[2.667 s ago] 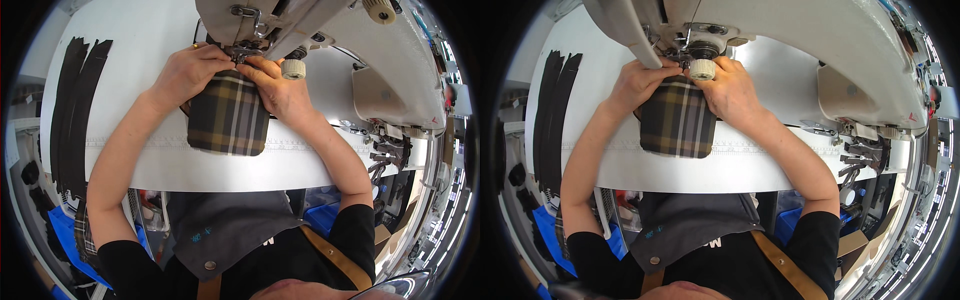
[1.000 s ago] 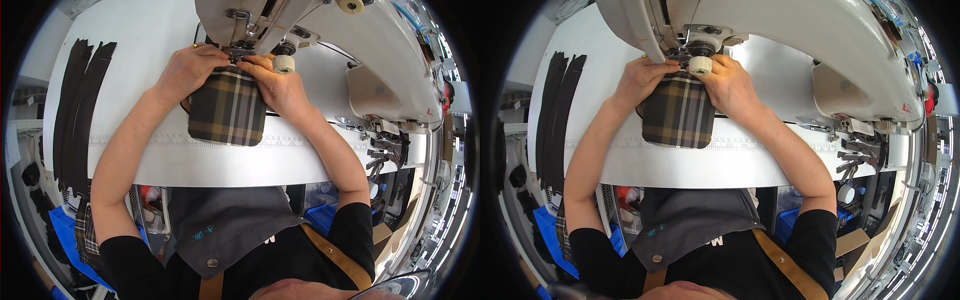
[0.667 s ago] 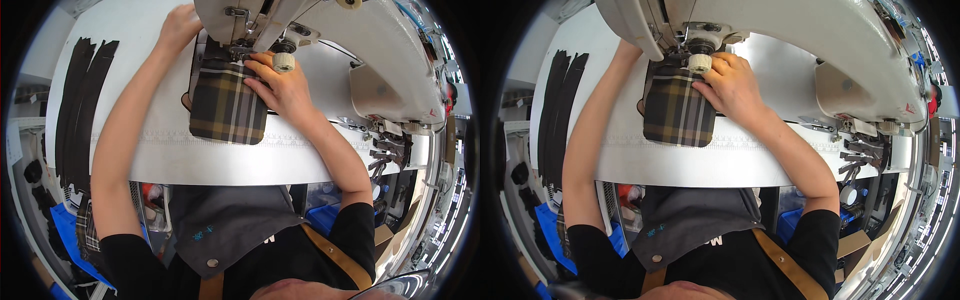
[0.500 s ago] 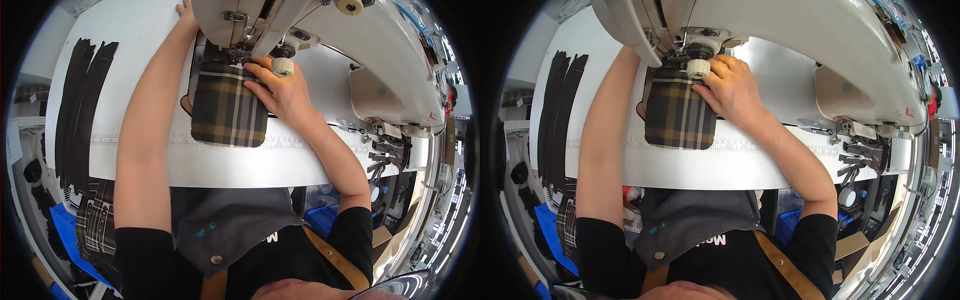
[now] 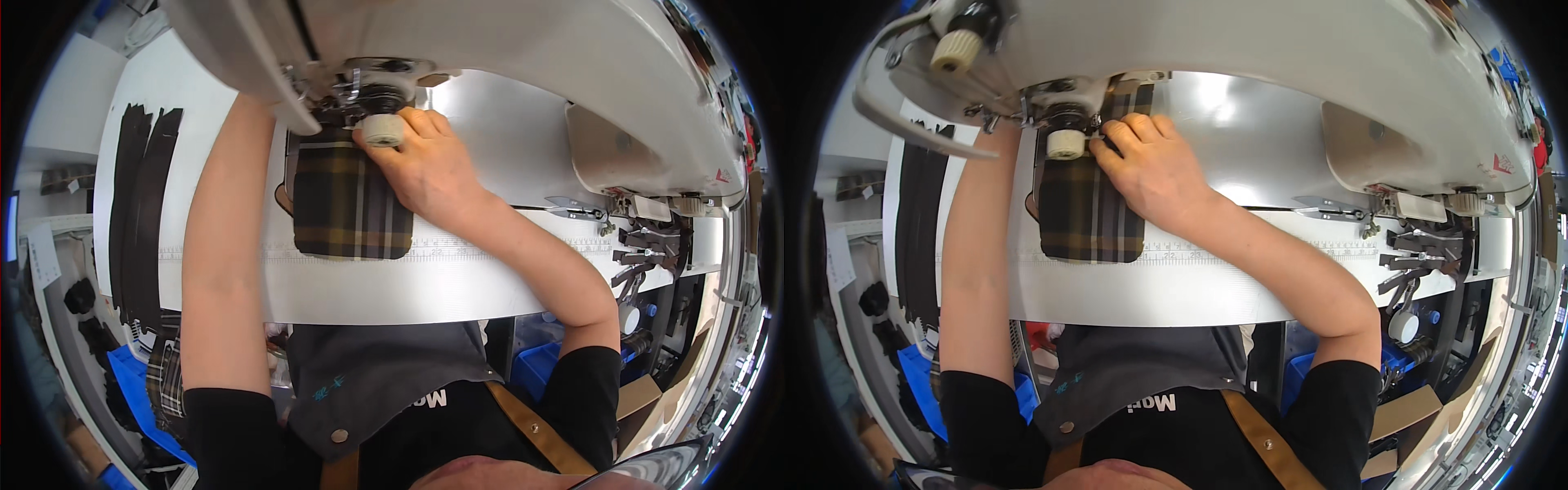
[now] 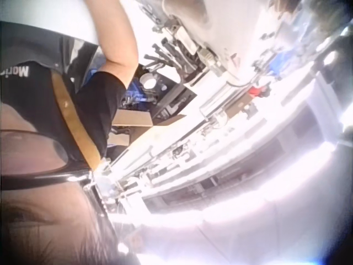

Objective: The person sews a zipper onto plaid fabric pieces using a sewing machine. They align the zipper with the fabric edges, guide the material under the needle, and stitch along the zipper teeth. The person repeats this process for multiple fabric pieces, occasionally trimming threads and repositioning the material.

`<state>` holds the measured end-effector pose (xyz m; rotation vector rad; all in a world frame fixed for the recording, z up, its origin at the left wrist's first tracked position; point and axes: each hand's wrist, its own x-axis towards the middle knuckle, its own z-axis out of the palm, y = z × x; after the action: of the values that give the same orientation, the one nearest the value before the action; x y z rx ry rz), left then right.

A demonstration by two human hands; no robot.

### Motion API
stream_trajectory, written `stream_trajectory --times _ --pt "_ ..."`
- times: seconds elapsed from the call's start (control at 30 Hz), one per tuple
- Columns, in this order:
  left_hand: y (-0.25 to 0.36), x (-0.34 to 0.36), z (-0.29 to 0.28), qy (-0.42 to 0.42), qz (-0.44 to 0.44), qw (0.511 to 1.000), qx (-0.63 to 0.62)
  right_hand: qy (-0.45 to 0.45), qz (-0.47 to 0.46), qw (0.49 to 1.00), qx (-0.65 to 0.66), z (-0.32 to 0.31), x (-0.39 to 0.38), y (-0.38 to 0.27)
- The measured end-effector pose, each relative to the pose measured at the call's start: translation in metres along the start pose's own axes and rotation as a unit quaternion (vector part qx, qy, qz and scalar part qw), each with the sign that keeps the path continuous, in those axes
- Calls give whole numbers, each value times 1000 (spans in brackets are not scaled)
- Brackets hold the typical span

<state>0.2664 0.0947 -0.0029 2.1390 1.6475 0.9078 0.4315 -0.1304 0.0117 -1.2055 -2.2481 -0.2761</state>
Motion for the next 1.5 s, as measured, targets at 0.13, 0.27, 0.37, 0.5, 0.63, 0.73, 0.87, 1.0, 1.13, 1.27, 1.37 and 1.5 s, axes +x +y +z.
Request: stream_trajectory --times 0.13,0.27,0.37,0.5,0.63,0.73,0.87,1.0,1.13,1.27,1.37,1.5 --pt "-1 0 -5 -5 2 1000 7 28 14 999 3 7 -3 1" --pt "-3 -9 -10 1 -5 1000 19 35 15 999 16 9 -4 1" --pt "-2 -12 -12 2 -7 1000 24 42 21 999 22 10 -4 0" --pt "-2 -16 -11 3 -8 1000 29 45 16 999 21 11 -4 1" --pt "-1 -20 -8 5 -12 999 30 36 13 999 19 10 -4 2" --pt "2 -16 -6 3 -5 1000 27 26 18 999 16 7 -4 3" --pt "-1 -19 -10 5 -13 999 34 18 20 999 25 3 -2 -1" --pt "0 -18 -7 2 -2 1000 26 11 31 999 25 2 -2 0" --pt "1 -20 -15 5 6 1000 22 -1 32 999 36 3 -2 -1" --pt "10 -38 -33 7 36 999 0 -14 31 999 35 1 -1 -2" --pt "24 -70 -52 -12 91 996 -19 -21 36 999 33 0 -3 1" --pt "25 -131 -66 -78 238 968 -13 7 36 998 58 -29 -2 0"
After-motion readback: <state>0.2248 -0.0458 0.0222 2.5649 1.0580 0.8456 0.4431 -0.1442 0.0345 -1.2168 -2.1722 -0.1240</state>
